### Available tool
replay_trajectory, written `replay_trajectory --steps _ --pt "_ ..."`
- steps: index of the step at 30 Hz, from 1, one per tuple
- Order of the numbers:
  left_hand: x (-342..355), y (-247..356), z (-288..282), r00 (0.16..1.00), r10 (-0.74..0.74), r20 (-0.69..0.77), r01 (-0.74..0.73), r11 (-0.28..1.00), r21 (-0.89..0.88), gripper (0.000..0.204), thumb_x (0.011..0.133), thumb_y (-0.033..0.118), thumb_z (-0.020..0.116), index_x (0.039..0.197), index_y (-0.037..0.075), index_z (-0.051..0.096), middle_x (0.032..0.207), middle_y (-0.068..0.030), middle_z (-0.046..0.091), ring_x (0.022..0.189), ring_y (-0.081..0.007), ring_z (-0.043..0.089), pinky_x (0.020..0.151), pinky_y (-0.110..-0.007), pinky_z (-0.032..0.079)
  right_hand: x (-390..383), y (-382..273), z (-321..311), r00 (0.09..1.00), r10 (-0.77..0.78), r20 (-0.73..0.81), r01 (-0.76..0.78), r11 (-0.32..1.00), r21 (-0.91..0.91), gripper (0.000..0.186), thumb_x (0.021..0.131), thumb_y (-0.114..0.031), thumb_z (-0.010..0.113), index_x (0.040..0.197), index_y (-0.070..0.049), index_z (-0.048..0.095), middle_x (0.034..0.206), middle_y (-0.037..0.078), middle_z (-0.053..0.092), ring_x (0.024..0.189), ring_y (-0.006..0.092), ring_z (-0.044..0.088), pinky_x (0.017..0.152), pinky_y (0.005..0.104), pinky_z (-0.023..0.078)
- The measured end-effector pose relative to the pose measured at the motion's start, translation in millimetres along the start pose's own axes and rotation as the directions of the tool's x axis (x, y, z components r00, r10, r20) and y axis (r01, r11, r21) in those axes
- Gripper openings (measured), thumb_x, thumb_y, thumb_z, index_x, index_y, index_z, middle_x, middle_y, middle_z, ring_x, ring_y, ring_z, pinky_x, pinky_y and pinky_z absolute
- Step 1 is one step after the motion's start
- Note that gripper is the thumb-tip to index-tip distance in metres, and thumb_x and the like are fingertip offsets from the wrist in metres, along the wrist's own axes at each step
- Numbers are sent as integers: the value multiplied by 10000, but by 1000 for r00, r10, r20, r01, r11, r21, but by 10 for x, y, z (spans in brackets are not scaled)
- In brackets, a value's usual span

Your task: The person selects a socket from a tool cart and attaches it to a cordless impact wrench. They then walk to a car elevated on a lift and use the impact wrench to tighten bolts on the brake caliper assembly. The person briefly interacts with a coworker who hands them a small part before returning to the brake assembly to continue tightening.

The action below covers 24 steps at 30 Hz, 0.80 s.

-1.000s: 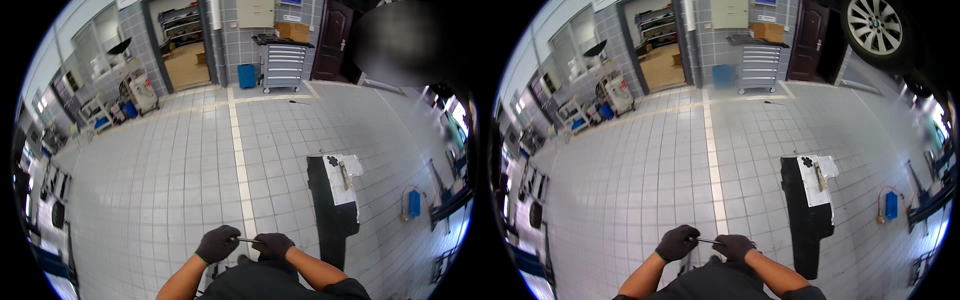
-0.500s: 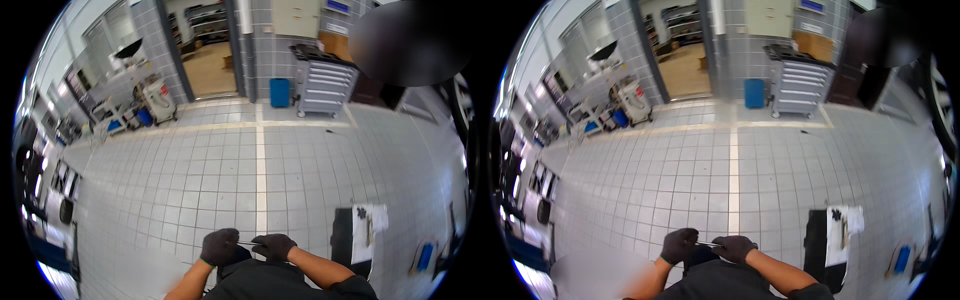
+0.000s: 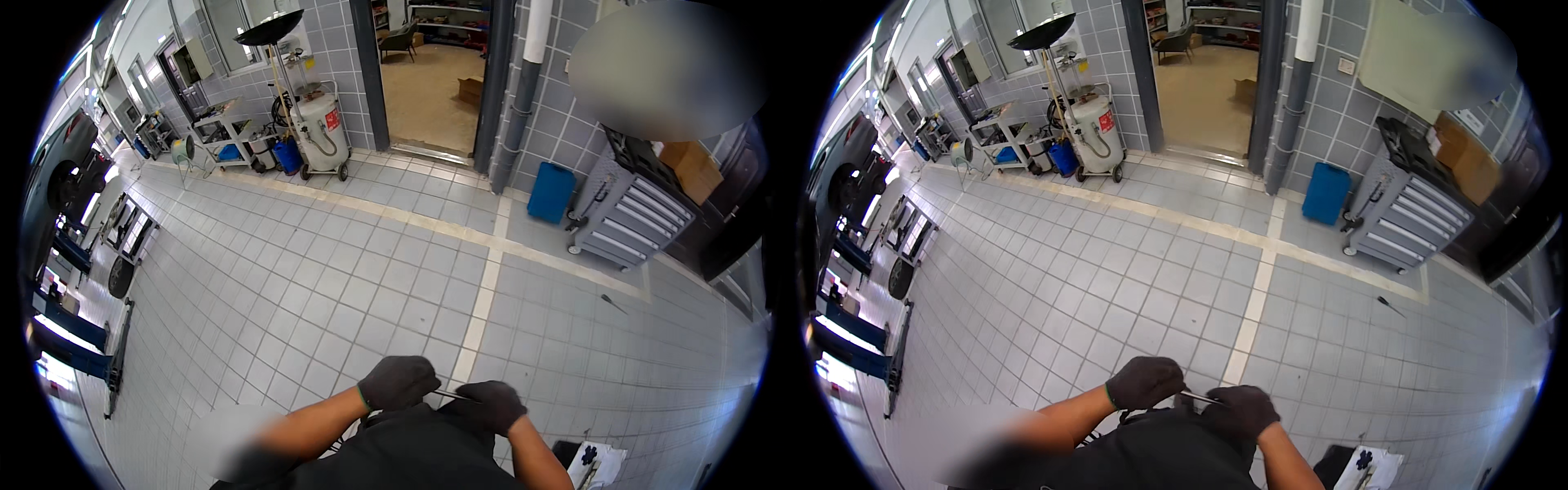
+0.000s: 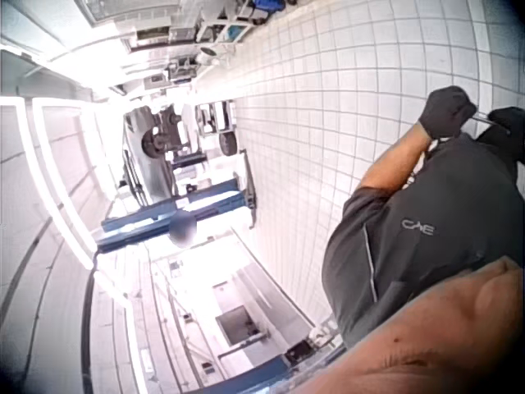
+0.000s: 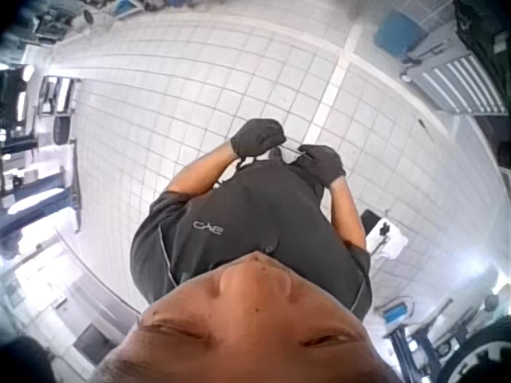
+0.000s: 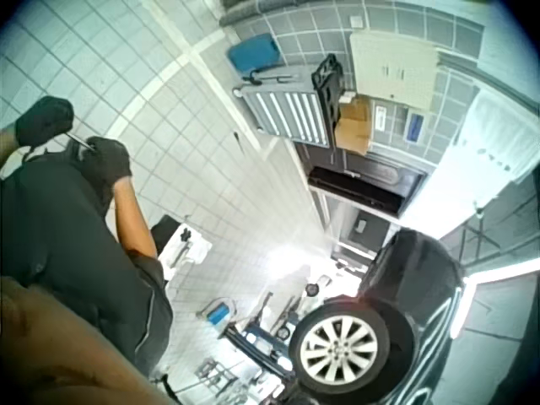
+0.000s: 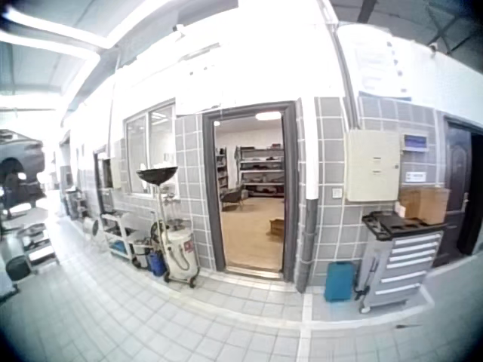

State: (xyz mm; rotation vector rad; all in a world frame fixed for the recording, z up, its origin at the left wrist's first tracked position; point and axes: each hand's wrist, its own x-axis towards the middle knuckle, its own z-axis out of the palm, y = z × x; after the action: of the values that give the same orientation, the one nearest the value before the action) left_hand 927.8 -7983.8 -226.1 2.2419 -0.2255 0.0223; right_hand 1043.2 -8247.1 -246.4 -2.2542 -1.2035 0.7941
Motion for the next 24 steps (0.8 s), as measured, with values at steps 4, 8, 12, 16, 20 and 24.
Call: replay_trajectory --steps 4,8,12,16,20,24 --pt "1246 -883 -750 982 156 -107 -171 975 -140 207 1047 167 594 929 15 672 876 -146 676 784 -343 661 704 -431 545 852 692 -870 925 123 -360 -54 979 195 388 868 -291 836 1208 -114 777 1047 96 811 932 270 778 830 420 604" --pt "2420 -1789 -1302 987 62 -146 -99 960 -261 217 1050 170 587 925 15 673 857 -114 664 740 -252 654 676 -390 533 2145 1459 -1313 865 389 -317 59 549 834 272 942 -165 729 1091 62 729 895 136 756 809 232 765 739 349 605" --pt "3379 -2666 -1962 989 -39 -145 -3 960 -278 274 1061 237 571 974 8 693 951 -114 690 816 -239 677 737 -376 552 3713 1740 -2331 913 370 -172 -3 429 903 178 983 -89 629 986 76 694 868 160 701 703 254 738 634 355 616" --pt "4063 -3172 -3099 995 -99 22 100 913 -396 392 1068 323 571 1173 -8 753 1116 -119 762 1002 -213 707 856 -365 572 5273 1788 -3468 992 128 -8 -69 583 809 188 957 -94 660 980 86 709 783 135 712 677 225 731 630 340 593" --pt "4530 -4089 -3651 951 -213 224 309 664 -681 413 1082 314 582 1227 -36 747 1068 -105 761 957 -171 698 816 -342 568 6778 1819 -4317 944 40 329 -325 298 897 176 931 -46 674 1025 98 716 767 143 711 662 239 723 613 344 595" --pt "5432 -4716 -4655 913 -298 280 407 610 -680 404 1105 339 564 1179 -31 708 964 -65 717 872 -162 657 768 -364 551 8303 2170 -4806 887 -41 459 -443 198 874 260 936 -150 691 1029 89 735 744 152 697 612 215 675 538 333 537"
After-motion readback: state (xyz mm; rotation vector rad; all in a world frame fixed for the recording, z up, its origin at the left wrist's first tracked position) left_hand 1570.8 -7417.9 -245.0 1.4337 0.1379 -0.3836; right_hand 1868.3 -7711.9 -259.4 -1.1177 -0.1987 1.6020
